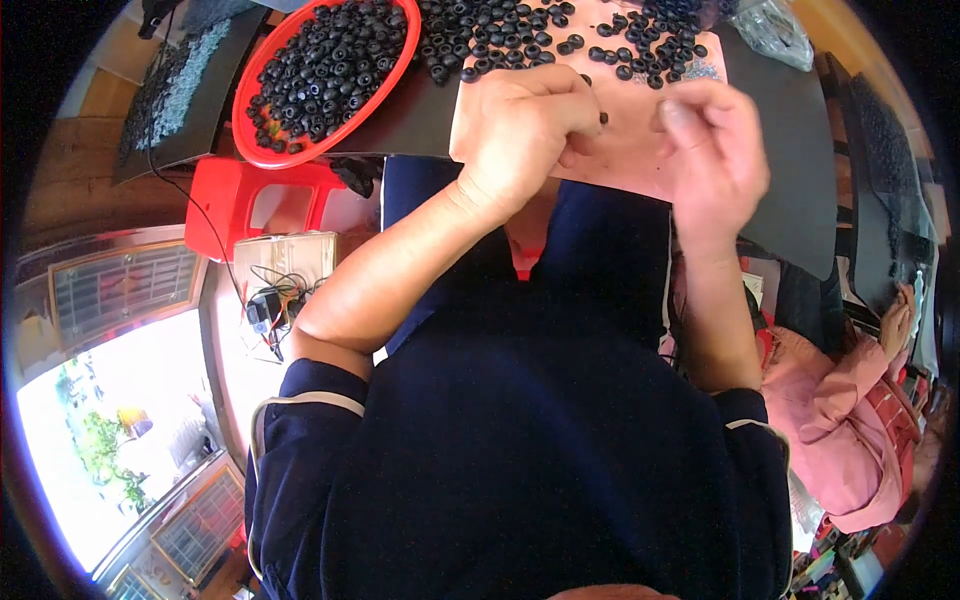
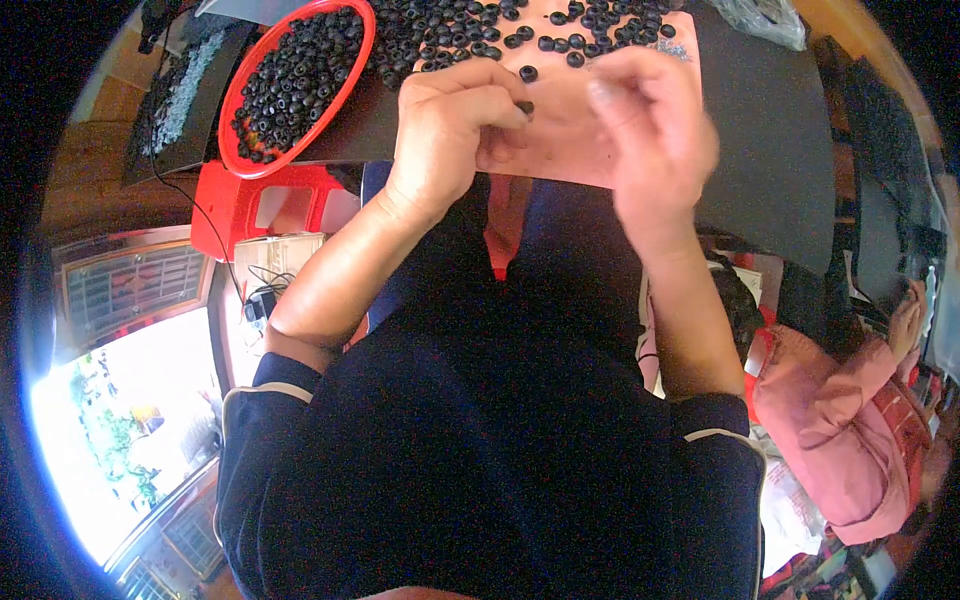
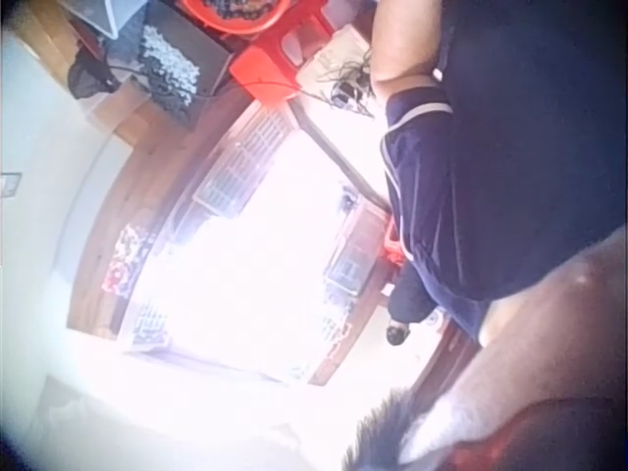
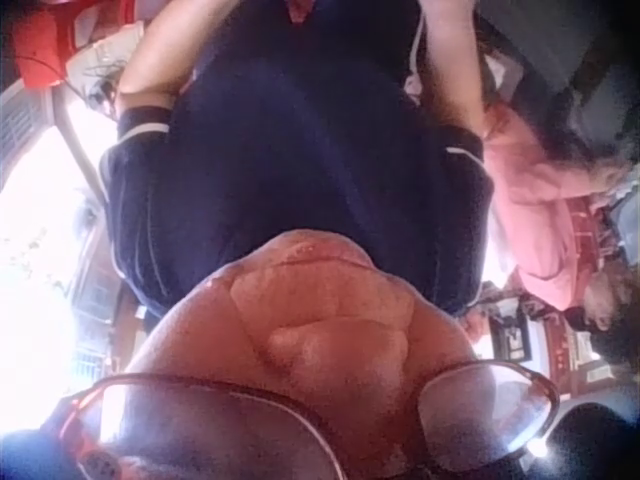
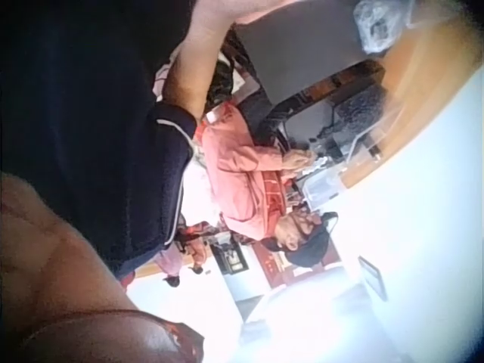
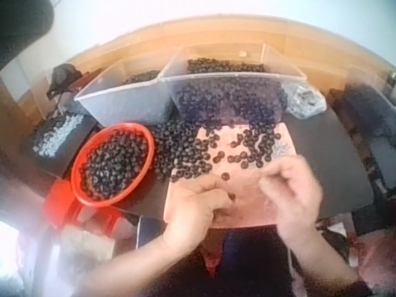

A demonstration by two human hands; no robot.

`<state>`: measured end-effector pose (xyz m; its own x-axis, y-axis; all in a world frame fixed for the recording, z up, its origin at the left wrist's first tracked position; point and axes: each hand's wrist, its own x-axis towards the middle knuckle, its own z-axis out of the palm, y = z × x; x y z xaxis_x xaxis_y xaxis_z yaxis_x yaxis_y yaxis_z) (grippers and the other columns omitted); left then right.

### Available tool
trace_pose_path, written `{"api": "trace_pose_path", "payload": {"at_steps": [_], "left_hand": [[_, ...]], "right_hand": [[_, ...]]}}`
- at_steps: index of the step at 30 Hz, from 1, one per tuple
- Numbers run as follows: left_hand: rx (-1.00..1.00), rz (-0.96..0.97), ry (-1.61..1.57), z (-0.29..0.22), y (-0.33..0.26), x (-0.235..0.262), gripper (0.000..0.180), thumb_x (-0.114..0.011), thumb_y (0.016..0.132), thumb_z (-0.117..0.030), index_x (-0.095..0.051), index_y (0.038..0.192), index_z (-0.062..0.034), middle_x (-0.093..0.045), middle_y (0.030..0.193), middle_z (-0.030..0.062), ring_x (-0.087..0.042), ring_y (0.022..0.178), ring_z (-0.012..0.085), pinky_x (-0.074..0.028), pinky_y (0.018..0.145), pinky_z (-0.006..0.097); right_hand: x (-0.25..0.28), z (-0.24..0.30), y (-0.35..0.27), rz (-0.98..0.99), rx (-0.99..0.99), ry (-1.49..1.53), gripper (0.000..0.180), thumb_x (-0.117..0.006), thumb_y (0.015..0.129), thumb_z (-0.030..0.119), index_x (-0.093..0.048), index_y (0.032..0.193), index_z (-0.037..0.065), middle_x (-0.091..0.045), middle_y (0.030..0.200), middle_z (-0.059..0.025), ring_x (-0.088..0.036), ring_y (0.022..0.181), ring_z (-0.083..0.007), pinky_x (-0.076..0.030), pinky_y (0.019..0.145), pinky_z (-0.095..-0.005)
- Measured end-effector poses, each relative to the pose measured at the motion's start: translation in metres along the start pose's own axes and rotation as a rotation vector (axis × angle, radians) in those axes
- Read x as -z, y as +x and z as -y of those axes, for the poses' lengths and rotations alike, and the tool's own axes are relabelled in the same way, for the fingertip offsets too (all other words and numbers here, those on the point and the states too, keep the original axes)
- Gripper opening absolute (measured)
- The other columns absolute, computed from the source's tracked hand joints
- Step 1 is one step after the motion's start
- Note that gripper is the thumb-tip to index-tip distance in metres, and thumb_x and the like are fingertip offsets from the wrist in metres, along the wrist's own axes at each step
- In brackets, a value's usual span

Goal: The person sorts small black buttons by hand on a pink mat at a workstation.

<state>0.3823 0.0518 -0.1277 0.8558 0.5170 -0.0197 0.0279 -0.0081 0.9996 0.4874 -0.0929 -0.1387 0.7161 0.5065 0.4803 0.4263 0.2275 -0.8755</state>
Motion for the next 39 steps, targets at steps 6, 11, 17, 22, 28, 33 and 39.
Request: {"api": "trace_pose_path", "payload": {"at_steps": [6,11,17,22,28,33,39], "left_hand": [[-0.297,-0.156,0.264,0.008,0.028,0.009,0.014,-0.071,0.074,-0.014,-0.069,0.074,-0.0004,-0.065,0.062,0.0065,-0.059,0.056,0.0108,-0.047,0.056,0.026],[-0.204,-0.051,0.234,-0.015,-0.012,0.011,0.012,-0.07,0.084,-0.013,-0.074,0.086,-0.0017,-0.067,0.07,0.002,-0.057,0.059,0.0058,-0.042,0.052,0.02],[0.18,0.144,-0.036,-0.015,-0.041,0.005,0.016,-0.069,0.087,-0.014,-0.07,0.087,0.0023,-0.065,0.066,0.0059,-0.059,0.056,0.0106,-0.043,0.049,0.021],[0.231,0.17,-0.253,-0.01,-0.044,0.006,0.015,-0.067,0.087,-0.009,-0.066,0.092,0.0052,-0.064,0.065,0.011,-0.061,0.052,0.0174,-0.047,0.042,0.028],[0.198,0.148,-0.365,-0.003,-0.044,0.007,0.019,-0.065,0.089,-0.006,-0.062,0.102,0.0068,-0.066,0.072,0.0165,-0.061,0.051,0.0229,-0.048,0.037,0.033],[0.238,0.169,-0.491,-0.001,-0.046,0.008,0.02,-0.063,0.09,-0.008,-0.063,0.106,0.0048,-0.067,0.078,0.0179,-0.063,0.057,0.0203,-0.052,0.044,0.032],[0.259,0.169,-0.559,-0.007,-0.048,0.007,0.02,-0.066,0.088,-0.006,-0.066,0.102,0.0085,-0.069,0.086,0.0126,-0.066,0.069,0.0165,-0.052,0.056,0.025]], "right_hand": [[0.013,0.006,0.004,-0.08,-0.098,0.081,0.022,-0.061,0.092,0.0,-0.058,0.113,-0.003,-0.065,0.094,-0.0093,-0.061,0.079,-0.0136,-0.045,0.063,-0.0217],[0.006,0.002,-0.018,0.023,0.153,-0.142,0.026,-0.068,0.085,-0.002,-0.06,0.11,0.0,-0.066,0.096,-0.0058,-0.064,0.081,-0.0127,-0.053,0.073,-0.0261],[-0.009,0.018,-0.031,0.244,0.369,-0.296,0.034,-0.069,0.078,-0.006,-0.061,0.109,0.001,-0.065,0.095,-0.012,-0.066,0.074,-0.0218,-0.054,0.064,-0.0276],[-0.015,0.022,-0.033,0.206,0.273,-0.231,0.035,-0.07,0.075,-0.008,-0.062,0.107,0.002,-0.064,0.098,-0.0121,-0.066,0.084,-0.0244,-0.054,0.072,-0.0306],[-0.012,0.021,-0.024,0.231,0.373,-0.299,0.03,-0.076,0.071,-0.004,-0.065,0.098,0.0,-0.061,0.096,-0.0115,-0.063,0.086,-0.0234,-0.051,0.073,-0.0297],[-0.011,0.017,-0.022,0.225,0.399,-0.302,0.03,-0.077,0.071,-0.003,-0.065,0.097,0.001,-0.061,0.096,-0.011,-0.063,0.086,-0.0235,-0.051,0.073,-0.03],[-0.013,0.01,-0.03,0.172,0.339,-0.235,0.029,-0.076,0.071,-0.005,-0.063,0.097,0.0,-0.061,0.096,-0.0118,-0.063,0.086,-0.0231,-0.051,0.073,-0.0299]]}}
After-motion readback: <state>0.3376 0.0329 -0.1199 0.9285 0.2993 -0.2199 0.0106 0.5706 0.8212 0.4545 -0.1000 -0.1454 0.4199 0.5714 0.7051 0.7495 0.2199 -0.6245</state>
